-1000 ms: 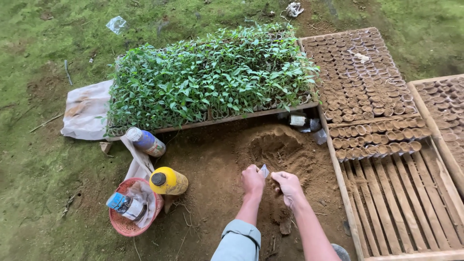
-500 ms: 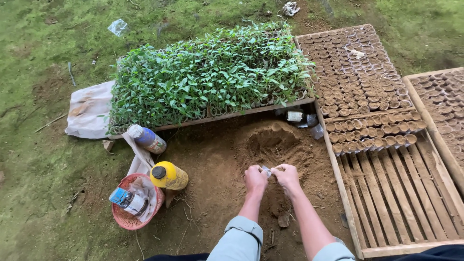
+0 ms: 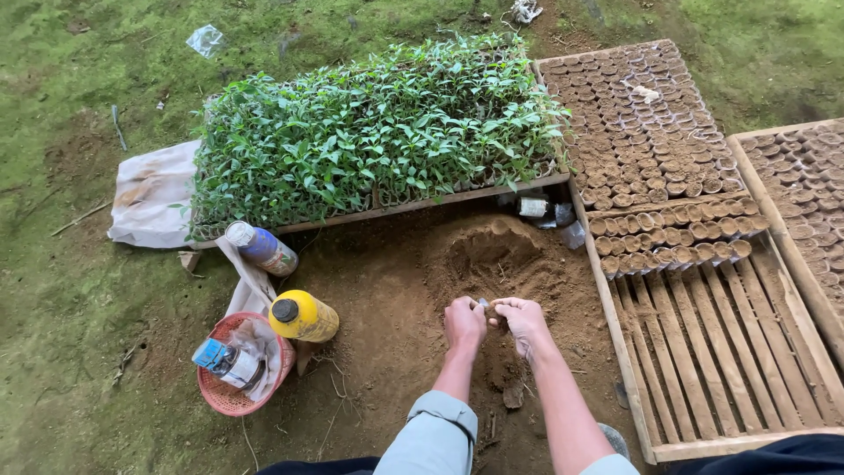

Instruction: Folding small paper sheets into cylindrical containers, filling them with soil, and arranging them in a wooden tray.

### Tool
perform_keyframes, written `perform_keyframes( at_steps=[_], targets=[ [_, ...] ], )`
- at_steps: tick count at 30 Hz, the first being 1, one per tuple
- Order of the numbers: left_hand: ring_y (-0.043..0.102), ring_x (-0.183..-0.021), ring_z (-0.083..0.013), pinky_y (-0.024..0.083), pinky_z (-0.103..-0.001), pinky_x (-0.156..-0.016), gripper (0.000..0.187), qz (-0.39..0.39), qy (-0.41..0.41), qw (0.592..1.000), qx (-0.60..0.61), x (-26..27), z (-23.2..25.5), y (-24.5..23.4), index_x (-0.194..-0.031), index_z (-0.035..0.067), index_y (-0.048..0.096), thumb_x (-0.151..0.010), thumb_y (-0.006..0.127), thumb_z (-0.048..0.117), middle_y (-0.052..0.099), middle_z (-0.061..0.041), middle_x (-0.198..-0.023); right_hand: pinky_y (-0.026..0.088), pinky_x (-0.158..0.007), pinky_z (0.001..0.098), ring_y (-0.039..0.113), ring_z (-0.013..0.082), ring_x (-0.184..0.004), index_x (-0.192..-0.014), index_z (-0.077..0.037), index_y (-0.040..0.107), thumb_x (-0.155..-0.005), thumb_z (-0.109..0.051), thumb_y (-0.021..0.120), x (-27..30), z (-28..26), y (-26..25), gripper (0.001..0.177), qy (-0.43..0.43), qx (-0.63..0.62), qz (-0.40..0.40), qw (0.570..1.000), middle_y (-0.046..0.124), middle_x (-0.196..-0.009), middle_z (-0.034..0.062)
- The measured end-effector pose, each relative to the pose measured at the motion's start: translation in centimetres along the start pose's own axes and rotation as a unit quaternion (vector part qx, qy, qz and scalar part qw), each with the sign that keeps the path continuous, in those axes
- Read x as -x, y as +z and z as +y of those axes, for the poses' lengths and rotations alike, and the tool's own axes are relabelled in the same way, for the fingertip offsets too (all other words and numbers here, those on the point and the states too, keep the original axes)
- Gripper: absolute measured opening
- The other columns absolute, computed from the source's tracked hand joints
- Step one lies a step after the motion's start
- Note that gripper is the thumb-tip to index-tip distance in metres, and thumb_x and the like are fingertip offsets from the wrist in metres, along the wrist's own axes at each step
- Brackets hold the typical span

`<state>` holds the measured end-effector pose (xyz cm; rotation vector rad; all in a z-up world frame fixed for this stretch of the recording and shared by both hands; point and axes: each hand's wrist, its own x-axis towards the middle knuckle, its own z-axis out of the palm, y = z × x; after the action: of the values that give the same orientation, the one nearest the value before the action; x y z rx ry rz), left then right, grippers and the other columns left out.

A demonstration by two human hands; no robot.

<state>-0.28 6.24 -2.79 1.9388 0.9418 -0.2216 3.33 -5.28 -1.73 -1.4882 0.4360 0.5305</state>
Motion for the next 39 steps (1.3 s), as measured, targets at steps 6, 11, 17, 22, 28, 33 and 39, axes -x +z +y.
perform_keyframes(
  at_steps=[6, 11, 17, 22, 28, 33, 39],
  targets=[
    [0.071, -0.103, -0.0400, 0.056, -0.050, -0.089, 0.015, 0.009, 0.023, 0.998, 0.064, -0.1, -0.3, -0.4, -0.084, 0.010, 0.077, -0.085, 0.071, 0.024, 0.074, -0.018, -0.094, 0.060, -0.057, 0.0285, 0.075, 0.0215, -0.068, -0.105, -0.004, 0.076, -0.088, -0.006, 0.067, 0.1, -0.4, 0.1, 0.019, 0.011, 0.000, -0.005, 1.000, 0.077, -0.086, 0.0111],
    [0.073, -0.093, -0.0340, 0.056, -0.046, -0.078, 0.016, 0.000, -0.007, 0.994, 0.112, -0.4, -0.5, -0.5, -0.079, 0.012, 0.076, -0.079, 0.071, 0.027, 0.074, -0.013, -0.082, 0.056, -0.051, 0.0232, 0.076, 0.0206, -0.064, -0.102, -0.006, 0.078, -0.087, -0.006, 0.069, 0.7, -2.1, -0.6, 0.017, 0.003, 0.007, 0.006, 1.000, 0.077, -0.082, 0.0100],
    [0.072, -0.059, -0.0185, 0.058, -0.033, -0.051, 0.012, -0.008, -0.017, 0.985, 0.173, -1.0, -0.2, 0.6, -0.076, 0.009, 0.076, -0.078, 0.070, 0.019, 0.073, -0.011, -0.066, 0.060, -0.058, 0.0295, 0.076, 0.0239, -0.066, -0.103, -0.001, 0.077, -0.088, -0.003, 0.068, 2.1, -4.4, -0.3, 0.017, -0.013, 0.013, 0.007, 1.000, 0.077, -0.084, 0.0143],
    [0.071, -0.053, -0.0160, 0.057, -0.032, -0.049, 0.012, -0.016, -0.005, 0.985, 0.171, -1.1, -0.5, 0.8, -0.074, 0.009, 0.076, -0.079, 0.071, 0.019, 0.071, -0.008, -0.060, 0.057, -0.055, 0.0281, 0.073, 0.0204, -0.062, -0.099, -0.002, 0.078, -0.086, -0.003, 0.068, 1.9, -4.4, -0.1, 0.017, -0.037, 0.075, 0.002, 0.997, 0.075, -0.077, 0.0114],
    [0.076, -0.072, -0.0285, 0.055, -0.044, -0.058, 0.015, -0.024, 0.013, 0.989, 0.145, 0.9, 1.3, -0.3, -0.078, 0.010, 0.079, -0.081, 0.073, 0.023, 0.074, -0.016, -0.074, 0.051, -0.065, 0.0285, 0.065, 0.0147, -0.072, -0.095, -0.007, 0.083, -0.082, -0.005, 0.071, 2.8, -5.0, 0.3, 0.017, -0.084, 0.147, 0.010, 0.985, 0.076, -0.081, 0.0102],
    [0.075, -0.062, -0.0216, 0.061, -0.035, -0.053, 0.012, -0.027, -0.003, 0.986, 0.164, -1.6, -0.5, 1.5, -0.075, 0.008, 0.077, -0.080, 0.071, 0.017, 0.073, -0.011, -0.065, 0.055, -0.057, 0.0280, 0.067, 0.0160, -0.064, -0.093, -0.002, 0.081, -0.081, -0.001, 0.068, 3.4, -5.6, 0.8, 0.018, -0.075, 0.153, 0.004, 0.985, 0.075, -0.075, 0.0125],
    [0.076, -0.068, -0.0249, 0.062, -0.036, -0.056, 0.012, -0.023, -0.007, 0.985, 0.172, -1.1, -0.2, 1.0, -0.078, 0.009, 0.079, -0.080, 0.073, 0.020, 0.075, -0.015, -0.074, 0.058, -0.055, 0.0275, 0.067, 0.0164, -0.058, -0.091, -0.001, 0.079, -0.079, -0.003, 0.072, 3.0, -5.0, 0.5, 0.014, -0.057, 0.118, 0.039, 0.991, 0.072, -0.073, 0.0122]
  ],
)
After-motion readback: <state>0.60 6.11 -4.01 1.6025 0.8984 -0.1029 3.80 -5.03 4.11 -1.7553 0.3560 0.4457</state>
